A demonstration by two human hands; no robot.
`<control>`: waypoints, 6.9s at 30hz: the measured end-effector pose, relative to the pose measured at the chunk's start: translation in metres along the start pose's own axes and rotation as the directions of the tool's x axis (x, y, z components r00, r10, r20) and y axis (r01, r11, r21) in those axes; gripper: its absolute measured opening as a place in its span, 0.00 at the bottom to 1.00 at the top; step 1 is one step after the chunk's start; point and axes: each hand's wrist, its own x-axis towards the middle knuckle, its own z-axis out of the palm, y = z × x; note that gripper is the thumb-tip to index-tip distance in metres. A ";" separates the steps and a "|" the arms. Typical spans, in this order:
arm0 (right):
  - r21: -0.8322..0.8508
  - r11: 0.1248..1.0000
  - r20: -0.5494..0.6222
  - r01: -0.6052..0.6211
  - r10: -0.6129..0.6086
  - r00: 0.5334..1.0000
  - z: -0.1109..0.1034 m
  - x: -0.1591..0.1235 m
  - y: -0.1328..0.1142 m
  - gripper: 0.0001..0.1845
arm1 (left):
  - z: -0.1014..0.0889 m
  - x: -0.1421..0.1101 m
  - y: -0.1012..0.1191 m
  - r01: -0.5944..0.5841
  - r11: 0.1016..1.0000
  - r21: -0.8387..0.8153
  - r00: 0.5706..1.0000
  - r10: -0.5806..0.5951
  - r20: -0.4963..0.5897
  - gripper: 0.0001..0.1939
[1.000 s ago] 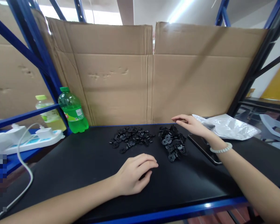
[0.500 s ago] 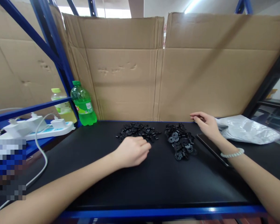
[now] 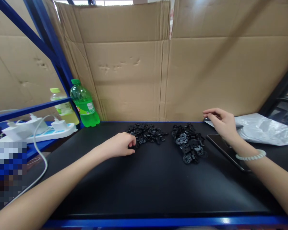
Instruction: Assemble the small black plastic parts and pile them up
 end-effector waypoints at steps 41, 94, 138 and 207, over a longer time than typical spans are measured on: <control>0.307 0.698 0.918 -0.647 -0.039 0.394 0.055 -0.095 -0.084 0.09 | 0.036 0.017 0.093 -0.735 0.427 -0.527 0.636 0.162 -0.755 0.15; 0.028 0.905 0.779 0.425 -0.286 0.558 -0.042 -0.010 -0.079 0.07 | 0.051 0.012 0.095 -0.637 0.537 -0.554 0.709 0.125 -0.694 0.15; -0.100 0.963 0.692 0.250 -0.113 0.713 0.026 -0.042 0.009 0.40 | 0.046 0.117 0.145 -0.270 0.737 -0.620 0.944 0.074 -0.323 0.80; 0.213 0.799 0.866 -0.562 0.112 0.488 0.067 -0.133 -0.079 0.07 | 0.032 0.017 0.014 -0.257 0.907 -0.335 0.783 -0.007 -0.622 0.16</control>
